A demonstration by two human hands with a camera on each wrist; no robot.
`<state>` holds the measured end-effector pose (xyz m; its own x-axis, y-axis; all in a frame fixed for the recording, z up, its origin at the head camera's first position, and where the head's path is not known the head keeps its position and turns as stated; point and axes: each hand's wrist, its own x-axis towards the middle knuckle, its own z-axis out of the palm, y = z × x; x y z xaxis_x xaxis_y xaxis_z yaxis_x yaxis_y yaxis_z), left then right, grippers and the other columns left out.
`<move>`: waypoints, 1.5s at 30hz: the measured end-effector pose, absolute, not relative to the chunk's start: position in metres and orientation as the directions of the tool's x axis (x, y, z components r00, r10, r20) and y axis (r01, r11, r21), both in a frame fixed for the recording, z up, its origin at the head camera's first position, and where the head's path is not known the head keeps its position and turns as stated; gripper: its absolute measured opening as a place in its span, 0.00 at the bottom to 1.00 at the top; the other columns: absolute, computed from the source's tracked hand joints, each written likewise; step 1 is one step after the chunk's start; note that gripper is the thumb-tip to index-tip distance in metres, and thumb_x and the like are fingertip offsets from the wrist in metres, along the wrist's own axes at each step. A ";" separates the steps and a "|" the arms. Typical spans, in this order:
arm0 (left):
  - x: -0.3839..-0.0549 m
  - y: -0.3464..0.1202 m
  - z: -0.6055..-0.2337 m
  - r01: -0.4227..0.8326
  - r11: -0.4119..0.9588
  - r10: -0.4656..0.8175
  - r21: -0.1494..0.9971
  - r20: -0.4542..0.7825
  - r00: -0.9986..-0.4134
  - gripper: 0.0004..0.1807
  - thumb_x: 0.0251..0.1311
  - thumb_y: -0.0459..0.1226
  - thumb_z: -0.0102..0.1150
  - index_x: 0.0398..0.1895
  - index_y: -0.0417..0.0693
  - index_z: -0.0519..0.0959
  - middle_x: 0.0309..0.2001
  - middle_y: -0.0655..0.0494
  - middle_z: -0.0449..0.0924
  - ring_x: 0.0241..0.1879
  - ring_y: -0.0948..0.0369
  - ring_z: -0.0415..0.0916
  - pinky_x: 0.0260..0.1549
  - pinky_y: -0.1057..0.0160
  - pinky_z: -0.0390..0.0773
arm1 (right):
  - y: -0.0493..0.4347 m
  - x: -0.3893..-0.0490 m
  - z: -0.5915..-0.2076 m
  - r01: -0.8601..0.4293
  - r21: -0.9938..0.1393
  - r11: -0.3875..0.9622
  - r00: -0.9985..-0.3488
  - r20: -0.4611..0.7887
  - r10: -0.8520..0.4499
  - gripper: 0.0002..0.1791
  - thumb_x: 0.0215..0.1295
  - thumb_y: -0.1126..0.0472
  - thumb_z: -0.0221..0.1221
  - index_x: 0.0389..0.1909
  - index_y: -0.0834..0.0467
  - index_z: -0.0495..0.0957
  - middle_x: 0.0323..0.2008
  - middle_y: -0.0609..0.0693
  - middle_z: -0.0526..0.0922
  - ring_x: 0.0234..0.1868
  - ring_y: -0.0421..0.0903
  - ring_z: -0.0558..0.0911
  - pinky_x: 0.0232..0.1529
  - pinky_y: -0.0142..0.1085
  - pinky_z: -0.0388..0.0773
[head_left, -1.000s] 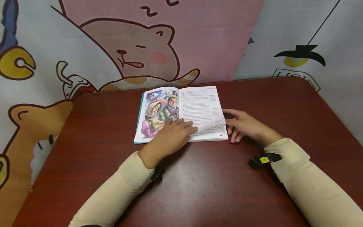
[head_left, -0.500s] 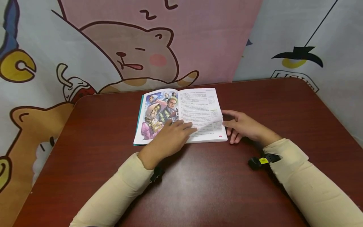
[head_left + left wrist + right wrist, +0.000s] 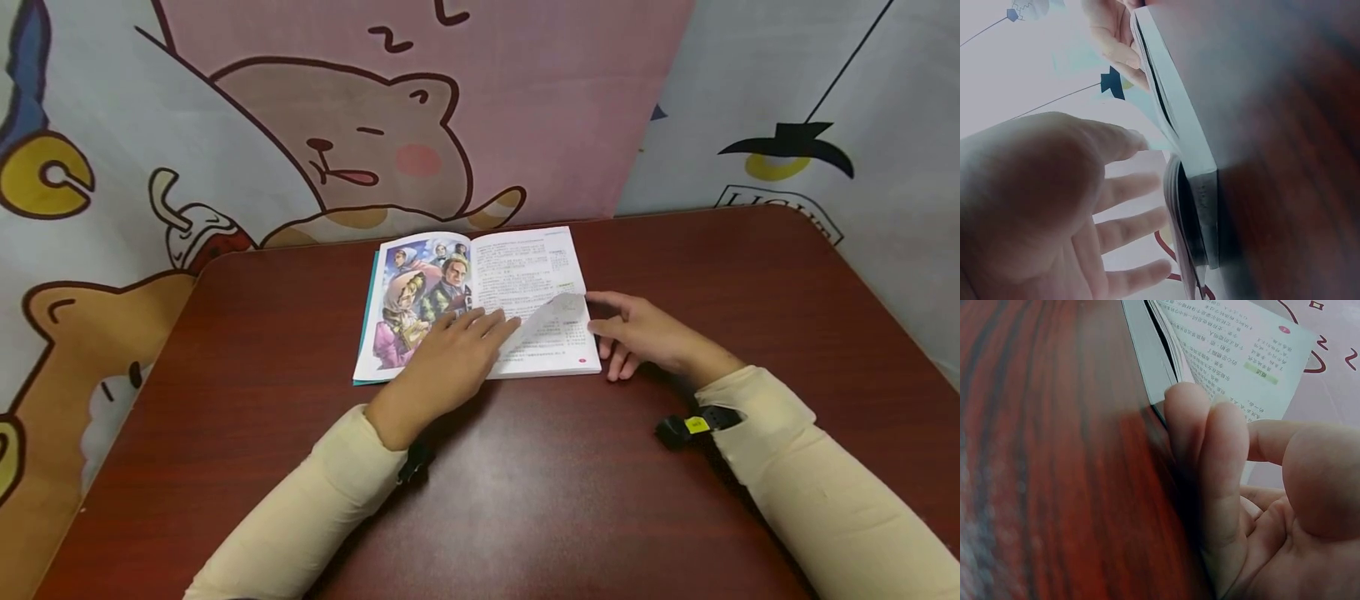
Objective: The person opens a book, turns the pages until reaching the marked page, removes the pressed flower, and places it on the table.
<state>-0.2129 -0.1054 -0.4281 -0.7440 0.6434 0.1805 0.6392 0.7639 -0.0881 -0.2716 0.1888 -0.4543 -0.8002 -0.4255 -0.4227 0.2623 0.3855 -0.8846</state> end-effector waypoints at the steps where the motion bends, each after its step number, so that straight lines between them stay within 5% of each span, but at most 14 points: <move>1: -0.214 -0.106 -0.428 0.633 0.769 0.638 -0.095 0.188 -0.747 0.26 0.73 0.39 0.50 0.73 0.53 0.68 0.67 0.51 0.75 0.66 0.49 0.73 0.66 0.43 0.68 | 0.189 -0.272 -0.454 0.262 -0.884 0.386 -0.800 -0.423 -0.425 0.38 0.75 0.57 0.53 0.80 0.50 0.47 0.23 0.55 0.77 0.17 0.49 0.84 0.20 0.42 0.82; 9: -0.217 -0.105 -0.426 0.619 0.772 0.633 -0.144 0.255 -0.731 0.43 0.66 0.42 0.61 0.80 0.57 0.51 0.77 0.49 0.58 0.75 0.49 0.60 0.68 0.44 0.66 | 0.189 -0.272 -0.453 0.261 -0.883 0.390 -0.801 -0.423 -0.424 0.38 0.75 0.57 0.53 0.80 0.50 0.47 0.24 0.55 0.77 0.17 0.49 0.84 0.20 0.42 0.82; 17: -0.218 -0.105 -0.424 0.636 0.752 0.655 -0.174 0.305 -0.691 0.43 0.65 0.40 0.61 0.80 0.62 0.52 0.82 0.50 0.43 0.80 0.47 0.42 0.76 0.41 0.45 | 0.189 -0.273 -0.453 0.252 -0.884 0.394 -0.804 -0.418 -0.424 0.37 0.75 0.57 0.53 0.79 0.49 0.48 0.24 0.55 0.77 0.18 0.51 0.84 0.20 0.43 0.82; 28: -0.219 -0.107 -0.424 0.670 0.719 0.693 -0.183 0.259 -0.673 0.29 0.68 0.34 0.54 0.72 0.61 0.70 0.80 0.54 0.52 0.81 0.51 0.43 0.76 0.42 0.45 | 0.189 -0.272 -0.454 0.258 -0.885 0.387 -0.804 -0.419 -0.423 0.37 0.75 0.57 0.53 0.79 0.48 0.49 0.23 0.55 0.77 0.17 0.50 0.84 0.20 0.42 0.82; 38: -0.217 -0.108 -0.423 0.688 0.706 0.708 -0.171 0.189 -0.680 0.35 0.63 0.43 0.64 0.74 0.57 0.67 0.77 0.56 0.59 0.80 0.53 0.46 0.77 0.46 0.47 | 0.189 -0.272 -0.455 0.256 -0.885 0.388 -0.804 -0.418 -0.423 0.38 0.74 0.57 0.54 0.79 0.48 0.49 0.23 0.55 0.76 0.17 0.50 0.84 0.20 0.42 0.82; 45: -0.215 -0.108 -0.423 0.676 0.723 0.689 -0.143 0.216 -0.692 0.34 0.66 0.38 0.59 0.76 0.55 0.63 0.77 0.53 0.59 0.79 0.52 0.49 0.77 0.47 0.46 | 0.188 -0.272 -0.455 0.245 -0.883 0.401 -0.809 -0.414 -0.417 0.37 0.74 0.57 0.54 0.79 0.48 0.49 0.24 0.55 0.77 0.17 0.51 0.84 0.20 0.42 0.82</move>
